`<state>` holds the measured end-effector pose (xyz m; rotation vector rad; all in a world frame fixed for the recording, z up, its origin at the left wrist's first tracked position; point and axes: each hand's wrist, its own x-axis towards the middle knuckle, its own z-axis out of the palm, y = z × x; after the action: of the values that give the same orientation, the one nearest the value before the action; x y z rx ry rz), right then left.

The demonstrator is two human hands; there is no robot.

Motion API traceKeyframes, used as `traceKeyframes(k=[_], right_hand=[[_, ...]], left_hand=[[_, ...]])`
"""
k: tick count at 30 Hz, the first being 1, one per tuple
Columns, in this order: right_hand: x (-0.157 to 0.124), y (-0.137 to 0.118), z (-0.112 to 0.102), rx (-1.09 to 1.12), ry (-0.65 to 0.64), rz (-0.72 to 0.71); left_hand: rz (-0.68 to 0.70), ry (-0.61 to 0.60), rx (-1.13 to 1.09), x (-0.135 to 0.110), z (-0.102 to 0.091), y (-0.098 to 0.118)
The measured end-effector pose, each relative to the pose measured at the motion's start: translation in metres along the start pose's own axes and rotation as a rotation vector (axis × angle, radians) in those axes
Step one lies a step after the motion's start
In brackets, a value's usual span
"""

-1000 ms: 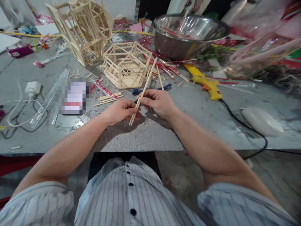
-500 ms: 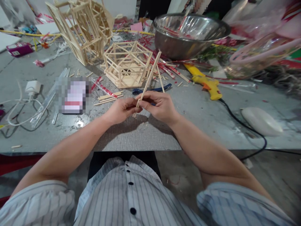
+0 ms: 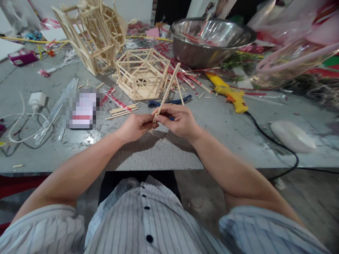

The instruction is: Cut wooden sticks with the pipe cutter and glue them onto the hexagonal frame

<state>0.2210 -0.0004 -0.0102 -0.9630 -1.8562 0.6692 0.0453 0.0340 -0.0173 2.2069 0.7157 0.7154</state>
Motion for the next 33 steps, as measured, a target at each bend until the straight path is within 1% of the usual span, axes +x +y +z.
traceKeyframes(k=[3, 4, 6, 7, 9, 11, 13, 15, 17, 19, 21, 23, 25, 28, 31, 33], right_hand=[[0.003, 0.004, -0.011, -0.088, 0.011, 0.099], [0.005, 0.005, -0.017, -0.167, 0.016, 0.156], [0.007, 0.006, -0.03, -0.417, -0.012, 0.3], [0.008, 0.006, -0.036, -0.57, -0.058, 0.384], [0.009, 0.004, -0.045, -0.839, -0.202, 0.549], [0.009, 0.002, -0.048, -0.987, -0.357, 0.653], [0.009, 0.0, -0.047, -1.031, -0.476, 0.668], [0.009, 0.0, -0.045, -1.023, -0.529, 0.634], [0.009, 0.002, -0.046, -0.996, -0.499, 0.59], [0.008, 0.005, -0.051, -0.945, -0.413, 0.542], [0.007, 0.009, -0.059, -0.841, -0.323, 0.493], [0.004, 0.012, -0.07, -0.657, -0.249, 0.471], [0.001, 0.013, -0.079, -0.423, -0.173, 0.488], [-0.002, 0.013, -0.088, -0.112, -0.027, 0.487], [-0.002, 0.013, -0.087, 0.126, 0.109, 0.376], [-0.001, 0.012, -0.081, 0.263, 0.153, 0.297]], left_hand=[[-0.042, 0.006, -0.106, 0.001, -0.003, 0.002], [-0.066, 0.027, -0.167, 0.001, -0.005, 0.002], [-0.126, 0.108, -0.299, 0.002, -0.009, -0.002], [-0.162, 0.156, -0.361, 0.002, -0.012, -0.004], [-0.225, 0.234, -0.446, 0.004, -0.016, -0.009], [-0.261, 0.274, -0.478, 0.005, -0.018, -0.013], [-0.281, 0.282, -0.478, 0.006, -0.019, -0.014], [-0.295, 0.268, -0.471, 0.006, -0.018, -0.014], [-0.298, 0.256, -0.475, 0.006, -0.017, -0.014], [-0.285, 0.259, -0.485, 0.006, -0.017, -0.014], [-0.266, 0.267, -0.486, 0.006, -0.017, -0.014], [-0.248, 0.27, -0.48, 0.006, -0.017, -0.016], [-0.236, 0.27, -0.487, 0.006, -0.017, -0.017], [-0.236, 0.271, -0.526, 0.006, -0.016, -0.018], [-0.247, 0.26, -0.567, 0.007, -0.016, -0.017], [-0.25, 0.242, -0.594, 0.007, -0.017, -0.015]])
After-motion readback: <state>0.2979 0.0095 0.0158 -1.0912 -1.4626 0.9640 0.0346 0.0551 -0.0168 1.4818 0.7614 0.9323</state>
